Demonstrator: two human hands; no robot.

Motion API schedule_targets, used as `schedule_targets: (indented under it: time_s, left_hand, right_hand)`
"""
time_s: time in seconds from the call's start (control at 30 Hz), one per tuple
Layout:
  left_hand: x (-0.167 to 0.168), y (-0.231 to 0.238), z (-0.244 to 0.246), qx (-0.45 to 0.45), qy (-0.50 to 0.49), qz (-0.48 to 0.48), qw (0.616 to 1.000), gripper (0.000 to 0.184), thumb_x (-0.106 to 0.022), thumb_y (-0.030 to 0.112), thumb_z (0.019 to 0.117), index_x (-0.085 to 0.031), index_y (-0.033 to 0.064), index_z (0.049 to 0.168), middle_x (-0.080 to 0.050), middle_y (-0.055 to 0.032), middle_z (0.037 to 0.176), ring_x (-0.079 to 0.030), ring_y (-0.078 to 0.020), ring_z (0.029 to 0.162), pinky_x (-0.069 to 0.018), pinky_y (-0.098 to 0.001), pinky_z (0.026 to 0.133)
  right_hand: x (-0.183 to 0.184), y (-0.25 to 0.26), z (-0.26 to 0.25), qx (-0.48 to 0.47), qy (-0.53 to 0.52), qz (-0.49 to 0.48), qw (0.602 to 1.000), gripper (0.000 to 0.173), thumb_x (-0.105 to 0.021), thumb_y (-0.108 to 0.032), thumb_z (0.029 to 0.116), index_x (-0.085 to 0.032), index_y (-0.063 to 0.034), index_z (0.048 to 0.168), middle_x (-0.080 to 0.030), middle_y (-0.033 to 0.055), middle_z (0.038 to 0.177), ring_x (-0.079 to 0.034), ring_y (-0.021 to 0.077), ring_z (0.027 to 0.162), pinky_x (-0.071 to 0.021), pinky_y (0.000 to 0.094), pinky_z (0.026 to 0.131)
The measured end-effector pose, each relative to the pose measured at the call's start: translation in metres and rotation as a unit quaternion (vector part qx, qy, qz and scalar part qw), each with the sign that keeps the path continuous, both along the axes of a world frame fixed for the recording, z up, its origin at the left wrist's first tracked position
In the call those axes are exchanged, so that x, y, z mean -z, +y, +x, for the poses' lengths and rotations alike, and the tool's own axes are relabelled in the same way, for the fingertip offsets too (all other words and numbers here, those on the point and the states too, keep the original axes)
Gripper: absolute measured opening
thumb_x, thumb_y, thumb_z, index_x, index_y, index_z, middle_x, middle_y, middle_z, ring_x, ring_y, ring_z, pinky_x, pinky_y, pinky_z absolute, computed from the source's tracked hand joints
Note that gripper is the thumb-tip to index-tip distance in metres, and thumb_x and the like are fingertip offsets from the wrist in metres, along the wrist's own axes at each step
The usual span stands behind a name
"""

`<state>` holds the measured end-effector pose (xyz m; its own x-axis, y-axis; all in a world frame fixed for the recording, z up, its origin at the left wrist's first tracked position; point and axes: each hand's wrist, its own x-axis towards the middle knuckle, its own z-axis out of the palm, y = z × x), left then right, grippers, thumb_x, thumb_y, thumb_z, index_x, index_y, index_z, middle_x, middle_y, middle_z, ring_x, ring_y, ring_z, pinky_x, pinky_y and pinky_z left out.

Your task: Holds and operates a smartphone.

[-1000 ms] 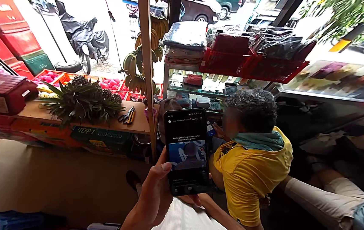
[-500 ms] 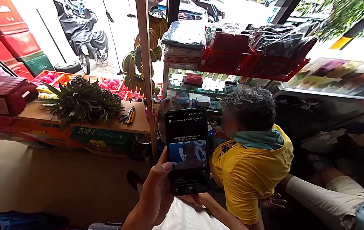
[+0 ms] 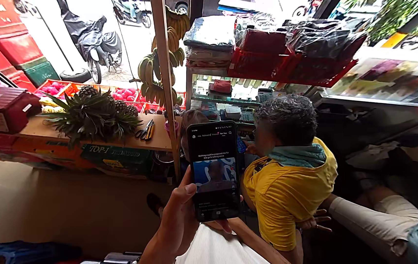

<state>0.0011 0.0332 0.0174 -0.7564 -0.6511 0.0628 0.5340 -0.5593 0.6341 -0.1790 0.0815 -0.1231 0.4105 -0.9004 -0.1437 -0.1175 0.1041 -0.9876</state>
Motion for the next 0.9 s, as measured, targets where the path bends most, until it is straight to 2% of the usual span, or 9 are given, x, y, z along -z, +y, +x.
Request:
schedule_targets:
  time_s: [0.1,0.2,0.27,0.3,0.4,0.43,0.63,0.9]
  left_hand:
    - [0.0,0.0,0.0,-0.003,-0.004,-0.002,1.0,0.084,-0.063,0.048,0.0914,-0.02,0.0199,0.158,-0.059,-0.0185,0.135,-0.069,-0.036,0.107,-0.0639,-0.0463,0.073]
    - [-0.001,0.0,0.0,-0.007,-0.004,-0.003,1.0,0.082,-0.062,0.047,0.0924,-0.021,0.0195,0.157,-0.06,-0.0175,0.134,-0.07,-0.0355,0.107,-0.0641,-0.046,0.072]
    - [-0.001,0.0,0.0,-0.008,-0.004,-0.001,1.0,0.082,-0.062,0.047,0.092,-0.021,0.0186,0.157,-0.06,-0.0165,0.134,-0.07,-0.0341,0.108,-0.0642,-0.0457,0.074]
    - [-0.001,0.0,0.0,-0.009,-0.005,0.003,1.0,0.084,-0.064,0.047,0.091,-0.021,0.0182,0.157,-0.06,-0.0171,0.133,-0.069,-0.0347,0.108,-0.0638,-0.0464,0.074]
    - [0.0,-0.001,0.0,-0.01,-0.006,0.002,1.0,0.083,-0.063,0.047,0.0915,-0.021,0.0185,0.158,-0.06,-0.019,0.134,-0.069,-0.0364,0.108,-0.0634,-0.0481,0.075]
    - [0.001,-0.001,0.0,-0.008,-0.004,0.004,1.0,0.084,-0.064,0.047,0.0915,-0.02,0.0187,0.158,-0.059,-0.0199,0.135,-0.068,-0.0373,0.109,-0.0633,-0.049,0.075]
    - [0.002,-0.001,-0.001,-0.004,-0.001,0.0,1.0,0.086,-0.063,0.047,0.0913,-0.019,0.0194,0.159,-0.059,-0.0197,0.134,-0.069,-0.0368,0.107,-0.0635,-0.0478,0.073]
    - [0.001,-0.001,-0.001,0.002,0.002,0.009,1.0,0.085,-0.065,0.048,0.0906,-0.022,0.02,0.158,-0.059,-0.0208,0.135,-0.069,-0.0379,0.107,-0.0635,-0.0479,0.073]
  right_hand:
    - [0.007,-0.001,-0.001,-0.007,0.006,-0.004,1.0,0.031,-0.063,-0.021,0.0982,-0.065,0.0039,0.117,-0.072,-0.0007,0.09,-0.063,-0.0041,0.085,-0.0494,0.0179,0.088]
    - [-0.03,0.001,0.003,0.011,0.008,0.015,1.0,0.026,-0.061,-0.009,0.096,-0.065,0.009,0.113,-0.071,0.0035,0.089,-0.061,-0.0038,0.082,-0.0474,0.0152,0.086]
    - [-0.039,0.001,0.005,0.017,0.013,0.027,0.999,0.024,-0.061,-0.007,0.0954,-0.065,0.0091,0.113,-0.07,0.0033,0.087,-0.06,-0.0041,0.08,-0.0471,0.0147,0.085]
    - [-0.032,0.001,0.005,0.018,0.015,0.031,0.999,0.024,-0.061,-0.008,0.0959,-0.065,0.0074,0.114,-0.07,0.0017,0.087,-0.06,-0.0044,0.08,-0.0476,0.015,0.085]
    - [0.036,0.001,0.002,0.008,-0.005,-0.003,1.0,0.02,-0.064,-0.019,0.0983,-0.068,-0.004,0.111,-0.071,-0.0087,0.085,-0.064,-0.0067,0.083,-0.0522,0.0164,0.085]
    - [0.044,0.001,0.002,0.004,-0.006,-0.009,1.0,0.019,-0.064,-0.02,0.0988,-0.069,-0.0052,0.11,-0.071,-0.0103,0.085,-0.064,-0.0073,0.083,-0.0523,0.0162,0.085]
    - [0.039,0.0,0.002,-0.007,0.001,-0.013,1.0,0.018,-0.062,-0.017,0.0992,-0.069,-0.0035,0.108,-0.071,-0.0096,0.084,-0.063,-0.0084,0.083,-0.0515,0.0147,0.084]
    - [0.044,-0.001,0.002,-0.009,-0.009,-0.026,1.0,0.018,-0.062,-0.018,0.0995,-0.069,-0.0044,0.109,-0.071,-0.0094,0.085,-0.063,-0.0077,0.083,-0.0517,0.0149,0.084]
